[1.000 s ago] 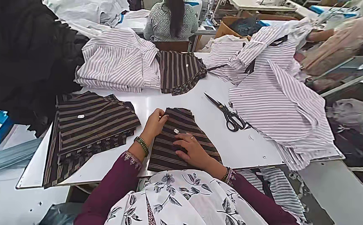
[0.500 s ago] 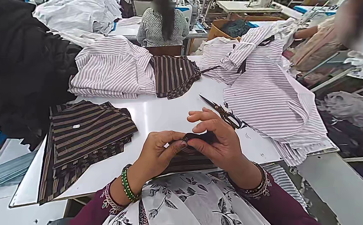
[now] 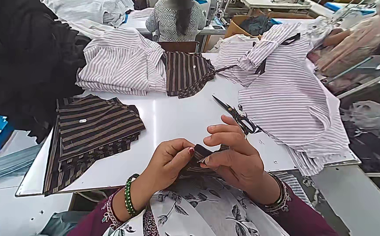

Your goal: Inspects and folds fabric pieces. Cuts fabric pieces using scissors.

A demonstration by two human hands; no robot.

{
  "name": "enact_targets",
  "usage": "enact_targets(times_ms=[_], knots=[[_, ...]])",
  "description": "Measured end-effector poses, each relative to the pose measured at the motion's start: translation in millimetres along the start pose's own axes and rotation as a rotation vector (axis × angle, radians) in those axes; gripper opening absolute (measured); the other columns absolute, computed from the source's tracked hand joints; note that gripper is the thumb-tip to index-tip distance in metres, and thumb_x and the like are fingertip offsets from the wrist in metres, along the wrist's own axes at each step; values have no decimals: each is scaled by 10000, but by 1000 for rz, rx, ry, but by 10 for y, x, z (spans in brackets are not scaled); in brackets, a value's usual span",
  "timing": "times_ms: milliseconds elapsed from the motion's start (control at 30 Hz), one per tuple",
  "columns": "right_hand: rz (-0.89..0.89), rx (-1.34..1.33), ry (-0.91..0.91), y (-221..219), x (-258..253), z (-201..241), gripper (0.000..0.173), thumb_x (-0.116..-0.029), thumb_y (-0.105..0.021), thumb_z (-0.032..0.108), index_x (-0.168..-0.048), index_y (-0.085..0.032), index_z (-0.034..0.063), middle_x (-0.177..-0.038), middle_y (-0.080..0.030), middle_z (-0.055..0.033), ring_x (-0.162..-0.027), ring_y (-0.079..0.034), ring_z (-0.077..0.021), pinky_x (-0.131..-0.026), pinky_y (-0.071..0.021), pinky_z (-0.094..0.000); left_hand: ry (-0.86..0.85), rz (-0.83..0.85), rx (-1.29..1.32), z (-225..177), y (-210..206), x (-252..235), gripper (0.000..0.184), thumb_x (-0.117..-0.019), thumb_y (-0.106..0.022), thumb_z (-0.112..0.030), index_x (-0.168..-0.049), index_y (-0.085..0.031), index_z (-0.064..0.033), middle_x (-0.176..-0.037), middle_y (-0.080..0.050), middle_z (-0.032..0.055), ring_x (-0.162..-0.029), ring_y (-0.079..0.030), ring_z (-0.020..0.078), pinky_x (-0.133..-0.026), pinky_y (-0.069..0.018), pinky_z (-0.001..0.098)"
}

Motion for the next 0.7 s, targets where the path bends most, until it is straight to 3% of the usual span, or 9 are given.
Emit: enact_targets(times_ms=[133, 233, 533, 633, 700], knots=[[-6, -21, -178, 34, -19, 8, 221, -1036, -592, 335, -917, -577, 149, -1216, -657, 37, -1333, -513, -26, -1251, -251, -398, -206, 16, -349, -144, -52, 9, 271, -1077, -498, -183, -1025, -659, 29, -830, -658, -3, -776, -561, -105, -729, -458, 59], [-14, -125, -264, 58, -18, -14, 212, -1003, -647, 316, -908, -588, 136, -1216, -668, 35, -1334, -512, -14, -1258, -245, -405, -296, 55, -509, -215, -91, 5, 266, -1083, -485, -167, -1054, -650, 40, -881, -667, 79, -854, -602, -45, -808, -464, 75], [-21, -165, -270, 65, 23, -50, 219, -1007, -633, 328, -933, -586, 127, -1151, -683, 25, -1281, -557, -11, -1256, -256, -401, -349, 108, -552, -185, -109, -34, 257, -1092, -459, -162, -1071, -640, 20, -881, -647, 95, -856, -614, -3, -813, -467, 85], [5, -175, -307, 63, 35, -116, 282, -989, -649, 371, -1109, -631, 117, -1168, -696, 21, -1223, -590, -2, -1242, -276, -411, -337, 112, -549, -158, -101, -43, 259, -1093, -456, -163, -1068, -640, 18, -890, -652, 94, -872, -619, -5, -826, -472, 89], [18, -180, -322, 64, 38, -144, 310, -982, -651, 388, -1122, -660, 112, -1145, -708, 19, -1188, -608, 2, -1238, -273, -423, -323, 116, -542, -140, -97, -49, 262, -1093, -456, -162, -1058, -641, 20, -891, -655, 91, -875, -621, -10, -829, -474, 89]])
Point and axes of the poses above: each hand's wrist, its own x-axis away from the middle knuckle, its own y-axis out of the back of the hand, z = x × y, the point moved 4 cm from there along -x, towards the middle knuckle
